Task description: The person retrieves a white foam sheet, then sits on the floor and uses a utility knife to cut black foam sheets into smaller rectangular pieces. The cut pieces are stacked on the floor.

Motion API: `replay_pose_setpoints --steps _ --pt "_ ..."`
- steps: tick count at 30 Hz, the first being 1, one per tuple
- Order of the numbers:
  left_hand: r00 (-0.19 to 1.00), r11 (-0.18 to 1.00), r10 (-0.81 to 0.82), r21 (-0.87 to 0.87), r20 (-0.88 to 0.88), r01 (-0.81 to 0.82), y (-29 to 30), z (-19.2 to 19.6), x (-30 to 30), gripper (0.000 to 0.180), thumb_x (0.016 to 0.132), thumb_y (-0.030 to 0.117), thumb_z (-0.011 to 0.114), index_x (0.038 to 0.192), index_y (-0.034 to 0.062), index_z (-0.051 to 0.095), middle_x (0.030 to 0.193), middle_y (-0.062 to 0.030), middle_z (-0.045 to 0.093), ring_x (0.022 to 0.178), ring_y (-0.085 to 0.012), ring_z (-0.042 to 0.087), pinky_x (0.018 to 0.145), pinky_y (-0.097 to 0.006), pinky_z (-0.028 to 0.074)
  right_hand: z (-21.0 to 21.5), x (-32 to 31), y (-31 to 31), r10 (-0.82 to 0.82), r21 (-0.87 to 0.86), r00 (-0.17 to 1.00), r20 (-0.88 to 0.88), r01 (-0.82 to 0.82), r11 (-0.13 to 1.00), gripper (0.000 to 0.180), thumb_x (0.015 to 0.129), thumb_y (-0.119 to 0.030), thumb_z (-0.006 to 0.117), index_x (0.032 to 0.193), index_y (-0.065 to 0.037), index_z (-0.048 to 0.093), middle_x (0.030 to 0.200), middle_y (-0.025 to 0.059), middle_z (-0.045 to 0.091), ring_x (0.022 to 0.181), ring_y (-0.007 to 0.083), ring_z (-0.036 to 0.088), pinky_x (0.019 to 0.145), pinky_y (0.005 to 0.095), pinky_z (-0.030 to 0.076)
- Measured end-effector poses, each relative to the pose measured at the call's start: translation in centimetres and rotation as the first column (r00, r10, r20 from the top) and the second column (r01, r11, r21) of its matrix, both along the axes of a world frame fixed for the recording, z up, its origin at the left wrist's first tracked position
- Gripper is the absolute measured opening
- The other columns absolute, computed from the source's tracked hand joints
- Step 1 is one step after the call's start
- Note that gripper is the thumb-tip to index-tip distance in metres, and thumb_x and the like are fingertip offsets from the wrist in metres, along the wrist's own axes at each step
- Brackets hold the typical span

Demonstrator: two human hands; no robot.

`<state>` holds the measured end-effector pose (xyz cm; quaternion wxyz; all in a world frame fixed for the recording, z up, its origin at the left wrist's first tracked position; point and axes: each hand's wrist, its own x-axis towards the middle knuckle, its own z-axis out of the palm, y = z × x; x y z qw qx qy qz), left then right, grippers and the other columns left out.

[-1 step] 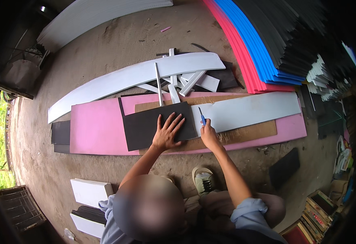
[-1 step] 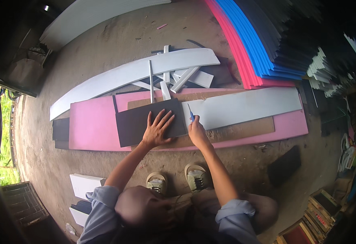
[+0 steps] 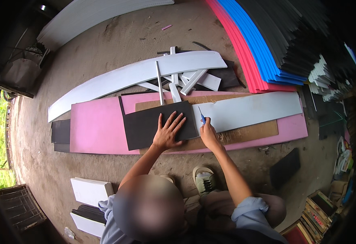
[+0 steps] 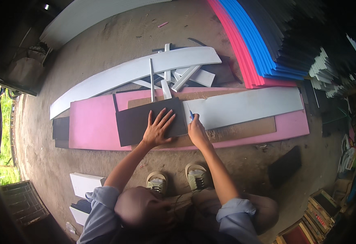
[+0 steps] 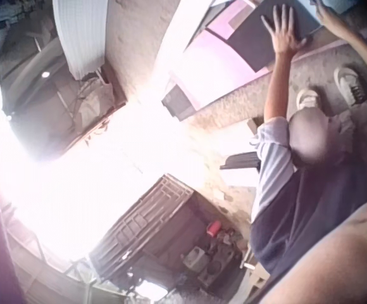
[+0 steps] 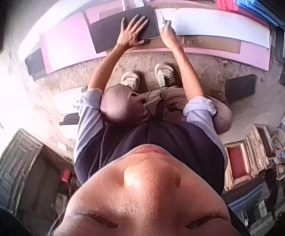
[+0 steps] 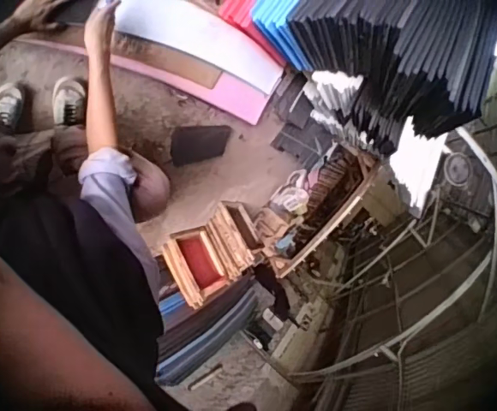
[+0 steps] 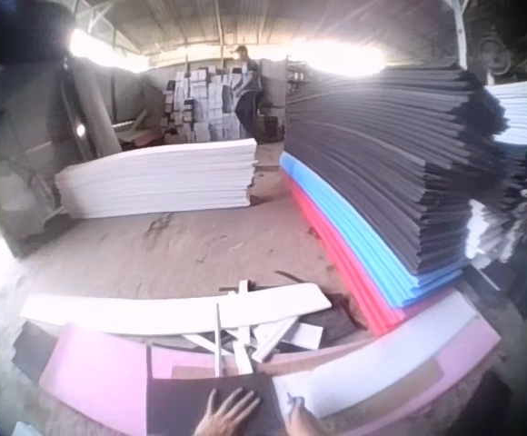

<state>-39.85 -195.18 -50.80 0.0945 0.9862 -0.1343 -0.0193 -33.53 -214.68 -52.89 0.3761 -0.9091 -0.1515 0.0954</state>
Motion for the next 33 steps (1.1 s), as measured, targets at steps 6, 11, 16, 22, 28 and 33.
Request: replay_pose_setpoints --steps 6,11,16,22,28,33 --pt "0.998 1.0 0.002 0.005 -0.056 -0.002 0.3 -0.1 0.5 0.094 0.066 0.055 0.06 0.141 0.0204 0.016 0.147 -0.0001 0.016 0.136 -0.0211 0.01 0.104 -0.062 0.002 1.9 2.4 4.4 -0.002 -0.376 0.998 -0.069 -0.024 0.926 0.027 0.091 -0.024 0.038 0.099 0.002 0.039 0.067 0.0216 0.061 0.066 0.0394 0.062 0.061 0.0471 0.049" --pt "0.998 1.0 -0.001 -0.004 -0.061 0.001 0.2 -0.2 0.8 0.095 0.065 0.054 0.061 0.141 0.0204 0.016 0.147 0.0001 0.016 0.136 -0.0209 0.01 0.104 -0.062 0.002 1.3 3.7 5.7 0.007 -0.364 0.998 -0.061 -0.028 0.931 0.027 0.092 -0.024 0.038 0.098 0.001 0.043 0.072 0.025 0.06 0.071 0.0418 0.061 0.064 0.0489 0.049" --pt "0.998 1.0 0.003 -0.001 -0.06 -0.003 0.4 -0.2 0.9 0.094 0.065 0.054 0.061 0.141 0.0201 0.017 0.147 0.0001 0.016 0.136 -0.0211 0.01 0.104 -0.062 0.002 1.0 4.1 6.7 -0.039 -0.333 0.997 -0.072 0.013 0.943 0.027 0.092 -0.023 0.039 0.091 0.002 0.049 0.075 0.0251 0.061 0.075 0.0419 0.06 0.066 0.0491 0.049" --pt "0.997 1.0 0.006 0.001 -0.071 -0.006 0.2 -0.3 1.0 0.095 0.065 0.052 0.063 0.141 0.021 0.016 0.147 0.0002 0.015 0.137 -0.0206 0.009 0.104 -0.061 0.001 0.9 6.0 7.0 0.039 -0.401 0.978 -0.207 -0.121 0.908 0.026 0.089 -0.019 0.043 0.092 0.005 0.054 0.089 0.0238 0.062 0.086 0.0373 0.061 0.071 0.0433 0.051" --pt "0.998 1.0 0.011 0.027 -0.062 -0.01 -0.1 -0.3 0.8 0.095 0.065 0.053 0.063 0.141 0.0215 0.016 0.147 0.0007 0.014 0.137 -0.02 0.009 0.104 -0.06 0.002 0.8 3.0 4.8 -0.069 -0.303 0.913 -0.403 -0.061 0.951 0.028 0.09 -0.021 0.041 0.094 0.003 0.054 0.087 0.0255 0.061 0.085 0.0394 0.061 0.071 0.0456 0.05" --pt "0.998 0.998 0.022 0.06 -0.063 -0.018 0.0 -0.5 0.5 0.093 0.067 0.054 0.062 0.141 0.0212 0.016 0.147 0.001 0.014 0.136 -0.0199 0.009 0.105 -0.06 0.002 0.7 -4.0 1.9 -0.085 -0.333 0.97 -0.226 0.004 0.943 0.027 0.09 -0.024 0.042 0.088 0.001 0.051 0.074 0.024 0.061 0.073 0.0408 0.061 0.064 0.0485 0.049"
